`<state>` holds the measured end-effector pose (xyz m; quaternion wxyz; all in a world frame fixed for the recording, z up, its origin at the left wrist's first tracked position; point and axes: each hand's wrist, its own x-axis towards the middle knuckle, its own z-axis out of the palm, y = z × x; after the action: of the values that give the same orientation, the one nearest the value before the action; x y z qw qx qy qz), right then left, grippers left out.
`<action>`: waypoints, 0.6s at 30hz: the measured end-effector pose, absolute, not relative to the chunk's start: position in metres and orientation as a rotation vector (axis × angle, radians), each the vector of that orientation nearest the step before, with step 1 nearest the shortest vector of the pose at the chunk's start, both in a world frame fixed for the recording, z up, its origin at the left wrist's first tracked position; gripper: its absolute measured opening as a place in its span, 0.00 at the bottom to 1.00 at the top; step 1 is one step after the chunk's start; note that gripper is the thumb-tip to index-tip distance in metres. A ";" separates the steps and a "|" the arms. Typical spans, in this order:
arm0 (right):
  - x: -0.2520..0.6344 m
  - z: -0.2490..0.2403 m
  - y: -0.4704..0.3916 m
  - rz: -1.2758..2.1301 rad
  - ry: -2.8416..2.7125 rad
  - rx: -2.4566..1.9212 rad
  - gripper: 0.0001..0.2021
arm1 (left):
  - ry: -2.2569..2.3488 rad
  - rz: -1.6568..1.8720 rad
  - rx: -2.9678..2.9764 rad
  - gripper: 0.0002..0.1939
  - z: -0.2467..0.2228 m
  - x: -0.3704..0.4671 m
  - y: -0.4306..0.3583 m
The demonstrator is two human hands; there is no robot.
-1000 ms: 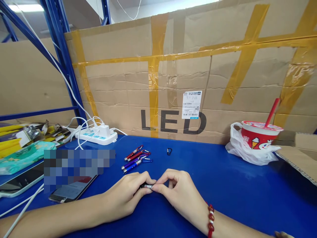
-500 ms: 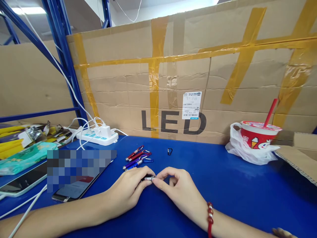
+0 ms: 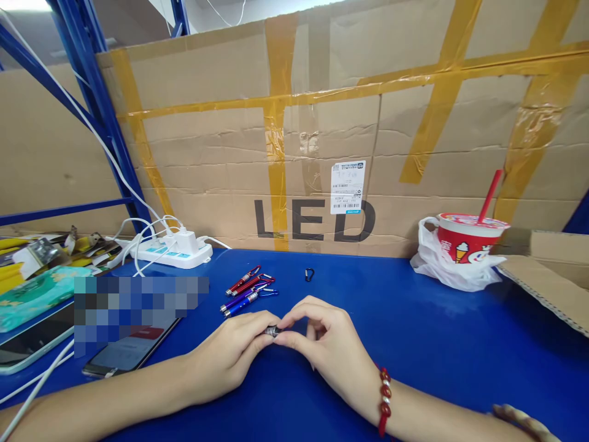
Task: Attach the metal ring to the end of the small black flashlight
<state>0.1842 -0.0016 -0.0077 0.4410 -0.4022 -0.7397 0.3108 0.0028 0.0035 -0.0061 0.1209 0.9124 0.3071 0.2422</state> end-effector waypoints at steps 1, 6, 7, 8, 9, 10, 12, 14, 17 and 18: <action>0.185 -0.008 -0.001 0.775 -1.831 -0.994 0.11 | 0.864 0.686 2.683 0.09 -0.006 0.002 0.003; 0.186 -0.011 0.000 0.809 -1.831 -0.974 0.12 | 0.789 0.639 2.750 0.08 -0.003 0.002 0.002; 0.186 -0.011 0.001 0.823 -1.822 -0.980 0.12 | 0.785 0.646 2.750 0.08 -0.003 0.002 0.002; 0.186 -0.011 0.001 0.841 -1.809 -0.994 0.11 | 0.781 0.656 2.748 0.08 -0.002 0.002 0.001; 0.186 -0.010 0.001 0.861 -1.797 -1.014 0.11 | 0.778 0.666 2.744 0.08 -0.002 0.002 0.002; 0.185 -0.009 0.001 0.882 -1.785 -1.038 0.11 | 0.776 0.674 2.740 0.08 -0.003 0.002 0.002; 0.183 -0.006 0.001 0.915 -1.769 -1.090 0.12 | 0.780 0.683 2.735 0.08 -0.003 0.002 0.002; 0.182 -0.005 0.001 0.940 -1.758 -1.141 0.12 | 0.797 0.686 2.731 0.08 -0.004 0.002 0.003; 0.181 -0.004 0.000 0.982 -1.743 -1.240 0.13 | 0.815 0.701 2.718 0.09 -0.006 0.002 0.002; 0.181 -0.004 0.000 1.004 -1.737 -1.271 0.13 | 0.818 0.713 2.710 0.09 -0.006 0.002 0.002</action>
<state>0.1807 -0.0003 -0.0035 0.3741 -0.4962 -0.6783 0.3921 0.0020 0.0023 -0.0060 0.1108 0.9227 0.2784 0.2427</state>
